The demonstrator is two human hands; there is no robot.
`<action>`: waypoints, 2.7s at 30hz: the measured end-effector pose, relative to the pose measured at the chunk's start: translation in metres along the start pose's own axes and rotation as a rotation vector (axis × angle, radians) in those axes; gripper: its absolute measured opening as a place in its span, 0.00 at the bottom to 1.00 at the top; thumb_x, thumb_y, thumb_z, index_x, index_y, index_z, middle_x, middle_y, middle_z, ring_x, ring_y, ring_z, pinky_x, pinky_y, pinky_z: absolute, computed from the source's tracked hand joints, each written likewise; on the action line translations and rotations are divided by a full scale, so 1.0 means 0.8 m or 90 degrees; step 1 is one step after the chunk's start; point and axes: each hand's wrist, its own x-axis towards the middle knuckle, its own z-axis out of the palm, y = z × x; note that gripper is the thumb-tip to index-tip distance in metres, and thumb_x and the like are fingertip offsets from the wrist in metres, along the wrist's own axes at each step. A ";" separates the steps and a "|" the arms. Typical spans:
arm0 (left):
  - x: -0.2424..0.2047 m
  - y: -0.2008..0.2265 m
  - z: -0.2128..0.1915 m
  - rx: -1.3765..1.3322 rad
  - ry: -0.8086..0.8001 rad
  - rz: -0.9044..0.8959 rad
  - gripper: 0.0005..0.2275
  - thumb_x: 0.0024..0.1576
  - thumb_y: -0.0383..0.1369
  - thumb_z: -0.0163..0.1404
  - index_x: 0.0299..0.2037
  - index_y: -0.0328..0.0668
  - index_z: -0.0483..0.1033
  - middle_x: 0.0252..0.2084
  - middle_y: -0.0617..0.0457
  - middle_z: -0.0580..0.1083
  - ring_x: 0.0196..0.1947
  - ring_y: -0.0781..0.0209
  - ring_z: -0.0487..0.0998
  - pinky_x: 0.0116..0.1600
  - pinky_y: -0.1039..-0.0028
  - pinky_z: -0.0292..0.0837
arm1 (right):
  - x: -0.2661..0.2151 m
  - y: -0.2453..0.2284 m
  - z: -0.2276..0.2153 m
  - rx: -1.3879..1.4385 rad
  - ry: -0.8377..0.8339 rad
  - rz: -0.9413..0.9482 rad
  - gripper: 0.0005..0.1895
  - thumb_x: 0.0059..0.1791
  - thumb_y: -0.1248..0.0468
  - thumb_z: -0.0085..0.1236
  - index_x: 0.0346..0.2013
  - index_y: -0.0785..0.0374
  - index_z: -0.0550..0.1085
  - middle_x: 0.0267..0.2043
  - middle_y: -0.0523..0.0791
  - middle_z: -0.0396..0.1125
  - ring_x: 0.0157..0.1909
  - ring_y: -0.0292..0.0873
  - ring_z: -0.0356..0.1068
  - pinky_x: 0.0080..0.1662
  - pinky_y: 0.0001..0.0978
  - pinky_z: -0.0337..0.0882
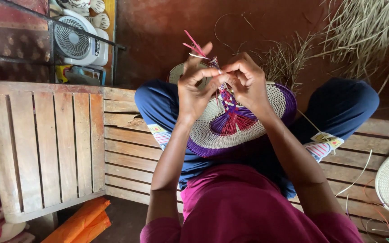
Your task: Weaving a decorative pattern onto a fan handle using thin colored strands
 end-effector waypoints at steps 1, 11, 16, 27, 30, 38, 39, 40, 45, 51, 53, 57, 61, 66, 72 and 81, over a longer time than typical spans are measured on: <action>0.006 0.004 -0.002 0.001 0.000 -0.001 0.04 0.49 0.29 0.54 0.31 0.49 0.73 0.56 0.48 0.62 0.61 0.55 0.57 0.65 0.63 0.52 | 0.001 -0.001 -0.001 0.001 0.000 0.001 0.11 0.41 0.86 0.43 0.30 0.69 0.64 0.34 0.48 0.58 0.33 0.40 0.62 0.32 0.22 0.66; 0.022 -0.004 -0.006 -0.030 0.067 0.003 0.03 0.46 0.25 0.55 0.25 0.38 0.73 0.34 0.45 0.75 0.37 0.56 0.76 0.43 0.72 0.69 | 0.011 0.006 -0.002 -0.014 0.030 -0.075 0.06 0.43 0.82 0.48 0.29 0.73 0.71 0.28 0.51 0.59 0.30 0.42 0.61 0.32 0.30 0.65; 0.020 -0.002 -0.004 -0.071 0.086 -0.002 0.02 0.48 0.22 0.53 0.27 0.34 0.72 0.35 0.42 0.74 0.37 0.56 0.75 0.42 0.72 0.71 | 0.013 0.002 -0.004 -0.072 0.042 -0.134 0.07 0.44 0.80 0.48 0.28 0.71 0.72 0.28 0.51 0.60 0.30 0.46 0.61 0.34 0.33 0.62; 0.020 0.008 -0.001 -0.073 0.094 -0.043 0.02 0.48 0.22 0.53 0.27 0.32 0.73 0.35 0.42 0.74 0.32 0.63 0.75 0.32 0.79 0.73 | 0.008 -0.003 -0.003 -0.056 0.054 -0.128 0.08 0.43 0.83 0.47 0.28 0.71 0.71 0.27 0.50 0.58 0.27 0.41 0.57 0.30 0.29 0.57; 0.020 0.008 -0.002 -0.041 0.080 -0.029 0.02 0.48 0.22 0.53 0.27 0.32 0.73 0.36 0.42 0.73 0.34 0.57 0.76 0.34 0.77 0.74 | 0.006 0.001 -0.004 -0.044 0.055 -0.124 0.10 0.42 0.85 0.45 0.27 0.72 0.71 0.27 0.50 0.58 0.27 0.41 0.57 0.28 0.28 0.56; 0.028 0.019 -0.007 0.010 0.032 -0.032 0.02 0.48 0.22 0.52 0.27 0.32 0.72 0.34 0.42 0.73 0.35 0.52 0.75 0.35 0.71 0.74 | -0.002 0.013 -0.008 0.007 0.063 -0.117 0.12 0.40 0.87 0.41 0.29 0.74 0.70 0.26 0.51 0.57 0.26 0.42 0.56 0.28 0.26 0.57; 0.029 0.023 -0.007 0.026 0.021 -0.029 0.02 0.48 0.21 0.51 0.27 0.31 0.72 0.34 0.41 0.73 0.34 0.49 0.75 0.34 0.69 0.74 | -0.004 0.013 -0.009 0.025 0.071 -0.113 0.13 0.40 0.88 0.40 0.30 0.75 0.70 0.26 0.51 0.57 0.27 0.42 0.56 0.28 0.25 0.57; 0.029 0.022 -0.007 0.025 0.021 -0.030 0.02 0.48 0.21 0.51 0.27 0.31 0.72 0.34 0.41 0.73 0.34 0.49 0.75 0.34 0.69 0.74 | -0.005 0.006 -0.010 0.025 0.072 -0.112 0.13 0.40 0.88 0.40 0.30 0.75 0.70 0.26 0.51 0.57 0.27 0.42 0.56 0.28 0.25 0.57; 0.026 0.019 -0.001 0.178 -0.045 0.094 0.02 0.52 0.23 0.48 0.31 0.34 0.68 0.38 0.45 0.71 0.39 0.58 0.74 0.46 0.76 0.69 | -0.007 -0.011 -0.014 0.015 0.102 -0.040 0.14 0.40 0.88 0.39 0.30 0.70 0.66 0.30 0.48 0.57 0.31 0.40 0.59 0.32 0.23 0.62; 0.021 0.014 0.004 0.158 0.015 0.140 0.02 0.51 0.21 0.49 0.32 0.30 0.70 0.36 0.43 0.71 0.40 0.57 0.74 0.47 0.75 0.71 | -0.008 -0.014 -0.014 0.035 0.099 -0.021 0.13 0.41 0.87 0.40 0.31 0.70 0.66 0.31 0.47 0.56 0.33 0.40 0.58 0.35 0.23 0.62; 0.021 0.012 0.005 0.165 0.012 0.142 0.02 0.51 0.21 0.49 0.32 0.30 0.69 0.36 0.43 0.71 0.40 0.57 0.74 0.47 0.75 0.71 | -0.009 -0.011 -0.015 0.026 0.099 -0.017 0.13 0.42 0.87 0.41 0.31 0.69 0.66 0.31 0.47 0.56 0.33 0.39 0.59 0.35 0.22 0.62; 0.022 0.007 0.003 0.211 -0.022 0.126 0.01 0.53 0.21 0.46 0.32 0.32 0.67 0.37 0.44 0.69 0.40 0.56 0.73 0.44 0.74 0.69 | -0.010 -0.007 -0.015 0.005 0.096 -0.020 0.12 0.42 0.86 0.43 0.31 0.68 0.66 0.31 0.46 0.57 0.32 0.38 0.58 0.33 0.21 0.60; 0.026 0.010 0.007 0.251 -0.032 0.139 0.01 0.53 0.23 0.45 0.30 0.32 0.67 0.35 0.47 0.68 0.38 0.57 0.73 0.42 0.74 0.69 | -0.010 -0.007 -0.014 0.008 0.099 -0.013 0.10 0.44 0.84 0.45 0.31 0.68 0.66 0.31 0.45 0.57 0.33 0.37 0.58 0.33 0.21 0.60; 0.023 0.008 0.015 0.258 0.000 0.135 0.02 0.53 0.23 0.45 0.30 0.33 0.67 0.35 0.47 0.68 0.40 0.56 0.73 0.42 0.74 0.71 | -0.008 -0.007 -0.013 0.026 0.101 -0.034 0.11 0.43 0.85 0.44 0.31 0.67 0.66 0.31 0.46 0.57 0.34 0.38 0.57 0.36 0.23 0.61; 0.023 0.006 0.008 0.210 -0.024 0.144 0.01 0.51 0.22 0.49 0.30 0.32 0.70 0.37 0.45 0.69 0.40 0.56 0.74 0.46 0.74 0.70 | -0.009 -0.004 -0.012 0.016 0.104 -0.019 0.13 0.41 0.86 0.41 0.31 0.68 0.65 0.31 0.45 0.57 0.32 0.38 0.57 0.34 0.22 0.61; 0.029 0.017 0.005 0.166 -0.026 0.133 0.02 0.50 0.19 0.49 0.28 0.31 0.68 0.32 0.47 0.68 0.39 0.58 0.73 0.42 0.78 0.72 | -0.005 -0.003 -0.007 0.012 0.059 -0.016 0.09 0.43 0.83 0.46 0.30 0.69 0.63 0.32 0.48 0.57 0.28 0.37 0.59 0.29 0.21 0.64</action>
